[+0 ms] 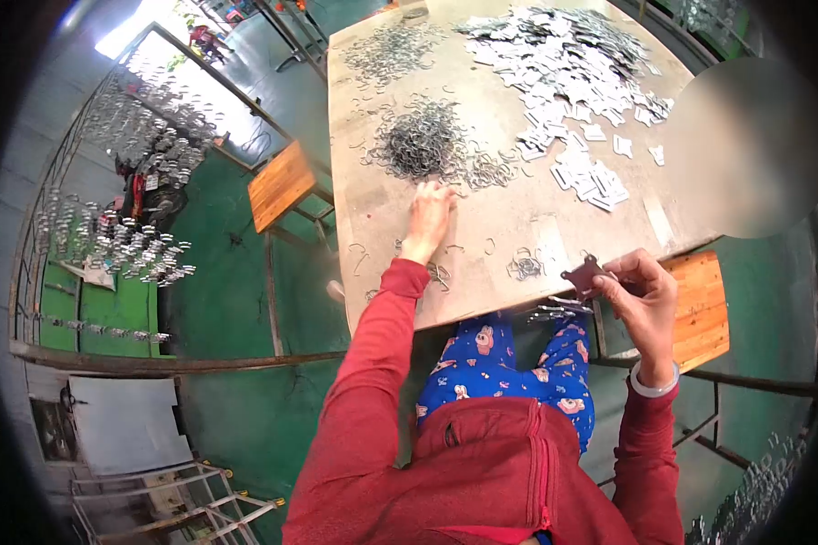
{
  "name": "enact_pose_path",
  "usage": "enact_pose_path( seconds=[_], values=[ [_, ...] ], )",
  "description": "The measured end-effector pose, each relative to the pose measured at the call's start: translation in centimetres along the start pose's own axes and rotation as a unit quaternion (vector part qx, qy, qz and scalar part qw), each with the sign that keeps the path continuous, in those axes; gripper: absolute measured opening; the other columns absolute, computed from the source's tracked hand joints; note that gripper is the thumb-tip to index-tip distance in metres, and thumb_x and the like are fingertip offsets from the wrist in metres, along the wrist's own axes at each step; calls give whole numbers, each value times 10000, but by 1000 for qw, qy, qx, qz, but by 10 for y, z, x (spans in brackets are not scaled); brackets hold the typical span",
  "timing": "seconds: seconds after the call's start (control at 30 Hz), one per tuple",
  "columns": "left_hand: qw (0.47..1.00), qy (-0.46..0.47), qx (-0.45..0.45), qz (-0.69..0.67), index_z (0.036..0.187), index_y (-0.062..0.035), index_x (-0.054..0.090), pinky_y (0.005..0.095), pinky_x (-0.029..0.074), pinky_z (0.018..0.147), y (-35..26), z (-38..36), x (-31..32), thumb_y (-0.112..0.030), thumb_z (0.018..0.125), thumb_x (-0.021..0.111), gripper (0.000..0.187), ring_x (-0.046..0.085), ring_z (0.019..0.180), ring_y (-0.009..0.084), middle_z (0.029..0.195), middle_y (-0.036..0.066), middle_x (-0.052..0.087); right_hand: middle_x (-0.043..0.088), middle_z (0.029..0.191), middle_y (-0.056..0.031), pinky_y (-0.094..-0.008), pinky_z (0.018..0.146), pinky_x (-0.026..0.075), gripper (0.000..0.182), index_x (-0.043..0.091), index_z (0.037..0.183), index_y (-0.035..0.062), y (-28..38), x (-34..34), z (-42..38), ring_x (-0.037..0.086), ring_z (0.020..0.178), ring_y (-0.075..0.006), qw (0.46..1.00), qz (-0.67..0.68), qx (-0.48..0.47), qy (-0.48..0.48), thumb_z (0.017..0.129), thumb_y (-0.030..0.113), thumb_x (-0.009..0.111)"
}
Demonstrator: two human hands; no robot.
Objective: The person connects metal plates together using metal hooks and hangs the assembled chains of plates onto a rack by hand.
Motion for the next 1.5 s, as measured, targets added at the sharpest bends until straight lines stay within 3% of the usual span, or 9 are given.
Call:
enact_pose_path(
  seconds=[0.23, 0.33, 0.43, 0.5, 0.6, 0.73, 1.13, 1.4, 1.5],
  values=[
    [981, -13, 102, 163, 855, -23, 508, 391, 418, 788, -9, -8, -2, 21, 753, 499, 112, 486, 843, 299, 846, 163, 490, 608, 750, -10, -171, 599, 431, 101, 578, 863, -7, -10, -5, -10, 566, 692, -48, 1000, 14, -3, 11, 792, -27, 648],
    [998, -39, -13, -51, 880, -11, 518, 391, 419, 781, -9, -7, -9, 21, 794, 461, 108, 497, 866, 315, 855, 171, 498, 621, 784, -21, -176, 615, 443, 127, 591, 918, -17, -8, -2, -13, 577, 714, -54, 1000, 11, 0, 13, 800, -38, 632],
    [983, -91, 17, -160, 912, 16, 543, 390, 445, 722, -33, -12, -19, 0, 839, 454, 116, 550, 814, 313, 835, 188, 532, 637, 807, -41, -194, 636, 463, 169, 615, 978, -27, -10, -2, -14, 591, 725, -71, 1000, -10, -3, 13, 809, -28, 624],
    [971, 7, -66, -230, 937, 33, 559, 365, 470, 668, -52, -13, -26, -28, 853, 499, 120, 584, 755, 267, 824, 171, 573, 649, 813, -56, -213, 654, 477, 181, 635, 993, -31, -13, -2, -18, 601, 724, -89, 998, -57, -14, 21, 813, -10, 623],
    [821, 113, -195, -525, 976, 40, 589, 296, 501, 603, -112, -24, -48, -92, 888, 552, 162, 605, 686, 164, 830, 117, 631, 669, 798, -73, -234, 665, 489, 154, 657, 938, -45, -20, 2, -19, 621, 725, -118, 999, -35, -1, 6, 802, 23, 629],
    [693, 203, -143, -677, 990, 11, 618, 245, 495, 705, -186, -41, -69, -86, 895, 566, 146, 600, 804, 133, 944, 85, 642, 675, 803, -67, -221, 652, 485, 161, 652, 962, -45, -27, 4, -23, 619, 722, -98, 998, -51, -28, 26, 820, 22, 617],
    [639, 229, -207, -704, 997, 19, 637, 244, 474, 783, -197, -56, -46, -110, 844, 648, 201, 586, 849, 104, 971, 65, 644, 666, 858, -41, -207, 712, 494, 169, 651, 986, -39, -42, 3, -36, 604, 792, -80, 1000, 10, 2, -10, 821, -10, 631],
    [613, 182, -255, -725, 974, 12, 640, 232, 479, 732, -207, -59, -47, -134, 839, 658, 200, 605, 784, 103, 891, 52, 652, 687, 867, -79, -251, 681, 500, 197, 670, 974, 2, -31, 1, -40, 636, 776, -119, 987, -95, -108, -67, 779, -9, 647],
    [643, 149, -249, -709, 979, 12, 624, 225, 486, 695, -218, -56, -51, -110, 844, 644, 183, 599, 757, 96, 857, 48, 645, 679, 877, -92, -286, 674, 495, 210, 660, 972, 7, -12, 4, -43, 635, 761, -176, 934, -284, -205, -68, 764, -18, 647]
  ],
)
Point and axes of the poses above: each hand's wrist, its own z-axis towards the middle knuckle, its own x-axis out of the palm, y = z × x, the point moved 6 cm from there along z, towards the middle knuckle
